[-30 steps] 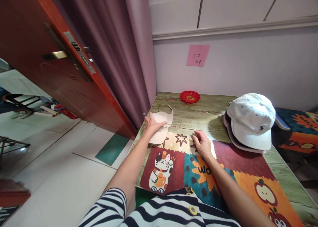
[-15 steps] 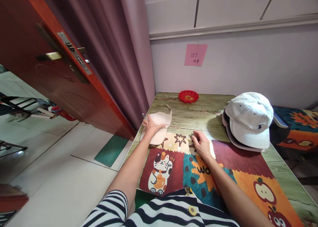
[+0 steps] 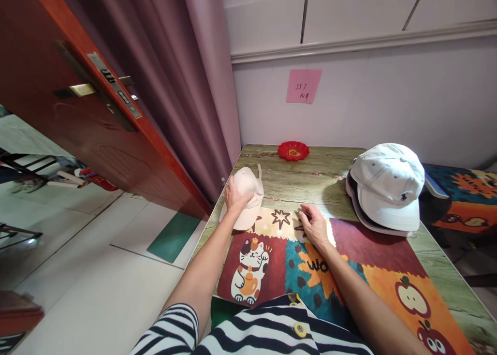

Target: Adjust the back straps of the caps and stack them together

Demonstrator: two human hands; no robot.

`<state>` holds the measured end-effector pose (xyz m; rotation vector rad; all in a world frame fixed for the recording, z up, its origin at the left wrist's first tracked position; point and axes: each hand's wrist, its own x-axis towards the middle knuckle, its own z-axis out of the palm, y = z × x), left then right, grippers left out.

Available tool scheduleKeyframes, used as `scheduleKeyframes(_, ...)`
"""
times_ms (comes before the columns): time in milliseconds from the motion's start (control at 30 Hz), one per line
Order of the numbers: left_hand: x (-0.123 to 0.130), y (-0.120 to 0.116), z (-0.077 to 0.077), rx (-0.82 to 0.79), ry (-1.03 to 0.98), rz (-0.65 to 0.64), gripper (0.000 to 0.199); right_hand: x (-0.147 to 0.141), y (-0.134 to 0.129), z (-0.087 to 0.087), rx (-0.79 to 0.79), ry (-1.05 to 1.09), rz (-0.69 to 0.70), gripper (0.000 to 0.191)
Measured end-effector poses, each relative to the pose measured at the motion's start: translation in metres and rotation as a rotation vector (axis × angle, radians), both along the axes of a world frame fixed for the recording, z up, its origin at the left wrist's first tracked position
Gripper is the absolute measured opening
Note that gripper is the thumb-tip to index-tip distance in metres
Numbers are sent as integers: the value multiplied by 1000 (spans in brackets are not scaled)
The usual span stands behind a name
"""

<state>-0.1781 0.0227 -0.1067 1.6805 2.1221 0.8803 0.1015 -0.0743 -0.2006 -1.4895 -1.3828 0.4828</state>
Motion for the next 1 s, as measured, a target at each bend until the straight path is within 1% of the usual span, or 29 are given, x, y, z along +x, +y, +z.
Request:
scheduleKeyframes(67,7,-6,9,78,-29,-59,115,-3,-1,6,-43,100,2,42)
scheduleKeyframes(133,16,-14,20,156,-81,-138,116,-10,0,16,-124,255,39,48)
scheduleKeyframes(200,27,-23,29,209,-159,-233,117,-19,2,30,-243,456,140,52)
scheduleKeyframes(300,44,-36,39,219,-284,-384,119,-31,11,58,-451,771,358,59)
scheduleKeyframes(333,50,-39,41,218,-312,-428,120,-33,15,67,-477,862,402,62)
scheduleKeyframes(367,54,-42,43,222,-327,-465,121,-34,19,76,-458,940,411,59)
scheduleKeyframes(433,63,-45,46,252,-310,-510,124,-31,28,93,-322,1048,347,45)
scheduleKeyframes(500,70,-45,48,311,-268,-533,127,-23,35,108,-155,1087,252,39)
scheduleKeyframes(567,76,-44,48,414,-248,-566,125,-13,39,120,-27,1065,216,39)
scheduleKeyframes(633,81,-42,44,563,-249,-621,116,-2,40,128,79,1009,210,36)
scheduleKeyframes(667,83,-41,39,633,-246,-643,109,3,38,131,121,967,207,35)
scheduleKeyframes(733,86,-41,25,703,-230,-650,91,11,33,133,169,871,191,33)
scheduleKeyframes(800,86,-44,5,666,-218,-639,71,18,25,131,157,773,191,29)
scheduleKeyframes(867,83,-51,-16,581,-208,-647,53,24,15,127,113,697,214,25)
scheduleKeyframes(933,76,-62,-33,515,-162,-648,42,29,3,123,60,638,248,24)
scheduleKeyframes(1000,67,-75,-44,478,-81,-641,37,34,-8,122,-1,579,295,26)
